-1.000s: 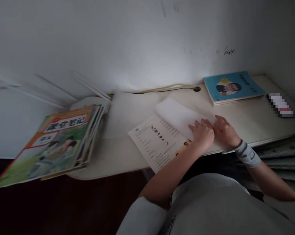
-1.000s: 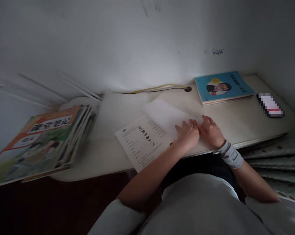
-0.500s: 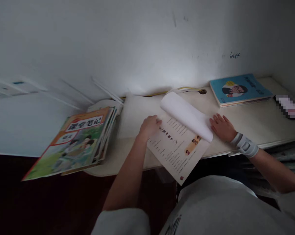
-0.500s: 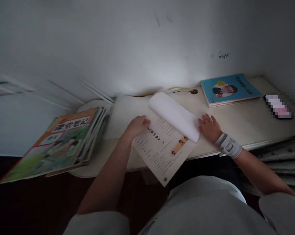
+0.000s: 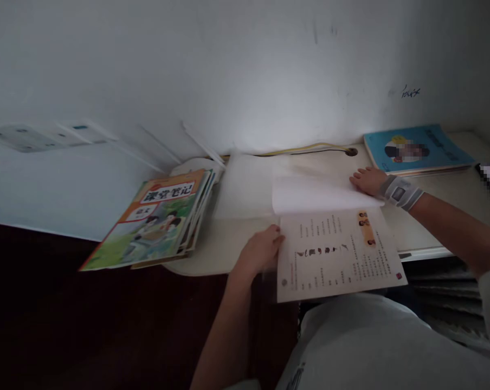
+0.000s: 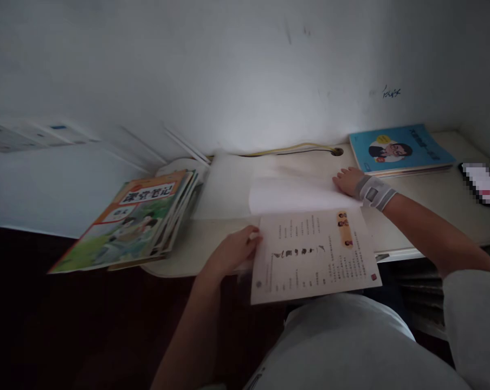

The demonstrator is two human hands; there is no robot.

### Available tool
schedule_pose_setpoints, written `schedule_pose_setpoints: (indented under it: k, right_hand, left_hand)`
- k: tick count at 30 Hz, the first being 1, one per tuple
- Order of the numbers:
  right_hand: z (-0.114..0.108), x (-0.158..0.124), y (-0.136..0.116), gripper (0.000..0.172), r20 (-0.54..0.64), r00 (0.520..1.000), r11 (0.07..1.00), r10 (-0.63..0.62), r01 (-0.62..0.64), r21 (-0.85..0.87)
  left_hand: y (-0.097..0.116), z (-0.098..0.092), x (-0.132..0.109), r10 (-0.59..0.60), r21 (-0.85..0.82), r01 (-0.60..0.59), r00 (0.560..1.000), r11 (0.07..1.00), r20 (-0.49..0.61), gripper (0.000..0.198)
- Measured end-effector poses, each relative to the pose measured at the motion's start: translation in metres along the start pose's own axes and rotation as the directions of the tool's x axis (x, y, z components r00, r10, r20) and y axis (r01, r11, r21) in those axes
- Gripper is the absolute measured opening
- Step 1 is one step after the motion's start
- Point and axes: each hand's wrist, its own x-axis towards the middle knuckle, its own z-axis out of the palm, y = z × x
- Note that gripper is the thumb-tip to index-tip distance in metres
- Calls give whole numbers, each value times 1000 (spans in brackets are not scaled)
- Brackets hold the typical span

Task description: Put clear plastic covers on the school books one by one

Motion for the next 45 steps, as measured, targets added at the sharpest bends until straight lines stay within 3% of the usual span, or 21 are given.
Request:
schedule_pose_setpoints:
  k: [2, 4, 5, 7, 8, 9, 11, 13, 17, 22, 27, 29, 36, 40, 45]
  right_hand:
    - [-2, 4, 2, 37, 26, 1000, 1000, 11, -11, 16]
    - [-4, 6, 1, 37, 33, 999, 999, 35, -36, 33]
    - [-5, 7, -1, 37, 31, 998, 998, 51, -52, 43]
    - [-8, 7, -4, 37, 26, 996, 994, 82, -84, 74]
    - [-10, 8, -6, 36, 27, 995, 991, 92, -94, 99]
    - [-11, 8, -7, 35, 32, 995, 987, 96, -100, 125]
    - [-14, 9, -8, 34, 49, 995, 981, 92, -99, 168]
    - [-15, 9, -8, 34, 64, 995, 978, 74, -85, 191]
    - [-17, 9, -6, 32, 72, 997, 974, 35, -50, 220]
    - [-14, 17, 4, 34, 88, 995, 971, 50, -69, 227]
    - [-7, 21, 13, 67, 66, 993, 976, 103, -113, 186]
    - [-7, 20, 13, 73, 50, 993, 977, 104, -112, 179]
    - [-9, 10, -1, 46, -28, 985, 974, 171, -164, 156]
    - [-7, 2, -16, 39, -139, 976, 984, 166, -155, 82]
    - [-21, -2, -24, 36, -20, 993, 988, 114, -111, 110]
  left_hand:
    - [8, -10, -3, -55, 10, 58, 977, 998, -205, 36]
    - [30, -19, 1, 18, 48, 5, 881, 999, -472, 41]
    - [47, -21, 5, 135, 102, -94, 824, 990, -550, 43]
    - [86, -19, 17, 443, 262, -358, 750, 896, -492, 49]
    - [106, -16, 24, 580, 326, -483, 720, 813, -381, 54]
    - [124, -11, 33, 638, 350, -543, 717, 764, -281, 60]
    - [151, -4, 52, 614, 342, -543, 776, 767, -146, 72]
    - [161, -1, 69, 551, 314, -509, 832, 802, -59, 77]
    - [153, 0, 88, 538, 221, -545, 837, 809, 99, 68]
    - [146, 0, 88, 501, 178, -519, 854, 836, 142, 70]
    - [142, -9, 86, 461, 144, -486, 870, 862, 176, 68]
    - [139, -12, 86, 446, 142, -474, 875, 869, 190, 67]
    - [134, -7, 87, 433, 143, -455, 887, 879, 163, 77]
    - [134, -23, 101, 460, 120, -494, 858, 861, 228, 71]
    - [145, -45, 120, 509, 195, -582, 799, 790, 322, 57]
